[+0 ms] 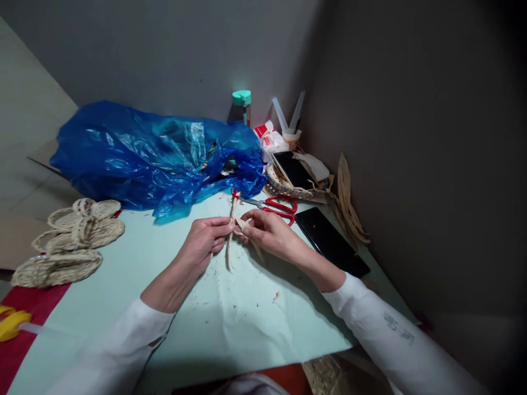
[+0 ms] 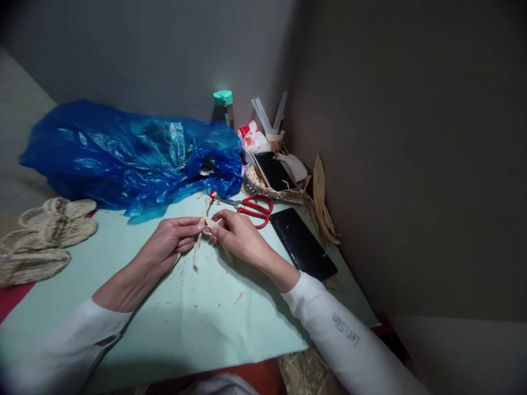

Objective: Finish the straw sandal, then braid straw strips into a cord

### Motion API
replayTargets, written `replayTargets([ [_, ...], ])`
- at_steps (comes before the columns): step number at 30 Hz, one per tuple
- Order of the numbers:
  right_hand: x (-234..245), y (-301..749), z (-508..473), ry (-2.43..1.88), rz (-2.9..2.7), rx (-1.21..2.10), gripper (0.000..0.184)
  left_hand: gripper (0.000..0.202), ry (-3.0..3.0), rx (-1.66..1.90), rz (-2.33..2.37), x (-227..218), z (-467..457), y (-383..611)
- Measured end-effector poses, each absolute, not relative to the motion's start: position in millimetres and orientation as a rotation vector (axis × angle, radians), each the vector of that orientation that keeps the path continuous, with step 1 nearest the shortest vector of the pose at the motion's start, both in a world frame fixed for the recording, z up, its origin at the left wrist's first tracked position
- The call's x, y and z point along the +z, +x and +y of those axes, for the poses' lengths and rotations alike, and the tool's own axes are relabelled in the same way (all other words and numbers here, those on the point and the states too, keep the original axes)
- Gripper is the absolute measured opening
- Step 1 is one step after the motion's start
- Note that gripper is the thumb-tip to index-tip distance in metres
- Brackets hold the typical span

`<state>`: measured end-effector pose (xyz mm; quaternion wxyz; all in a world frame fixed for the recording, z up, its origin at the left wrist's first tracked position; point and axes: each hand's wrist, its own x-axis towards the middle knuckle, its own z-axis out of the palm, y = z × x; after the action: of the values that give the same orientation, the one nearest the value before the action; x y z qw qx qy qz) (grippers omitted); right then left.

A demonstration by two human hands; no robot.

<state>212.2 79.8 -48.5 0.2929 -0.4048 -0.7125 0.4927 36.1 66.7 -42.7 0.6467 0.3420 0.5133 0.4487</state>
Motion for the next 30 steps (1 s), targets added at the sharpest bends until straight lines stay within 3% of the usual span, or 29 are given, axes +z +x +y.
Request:
replayTargets([
  [7, -49.9, 217.5, 83.6, -1.069, -1.779, 1.507, 0.015, 0.025, 0.809, 0.994, 1.142, -44.1, 66.3, 36.8],
  [19, -36.9, 197.9, 62.5, -1.391, -2.063, 0.874, 0.027, 0.027, 0.774, 1.045, 1.171, -46.5, 66.3, 38.8],
  [30, -47.6, 182.6, 53.3, -1.39, -2.012, 0.951, 0.038, 0.021, 0.784, 1.057, 1.141, -45.6, 63.6, 40.9],
])
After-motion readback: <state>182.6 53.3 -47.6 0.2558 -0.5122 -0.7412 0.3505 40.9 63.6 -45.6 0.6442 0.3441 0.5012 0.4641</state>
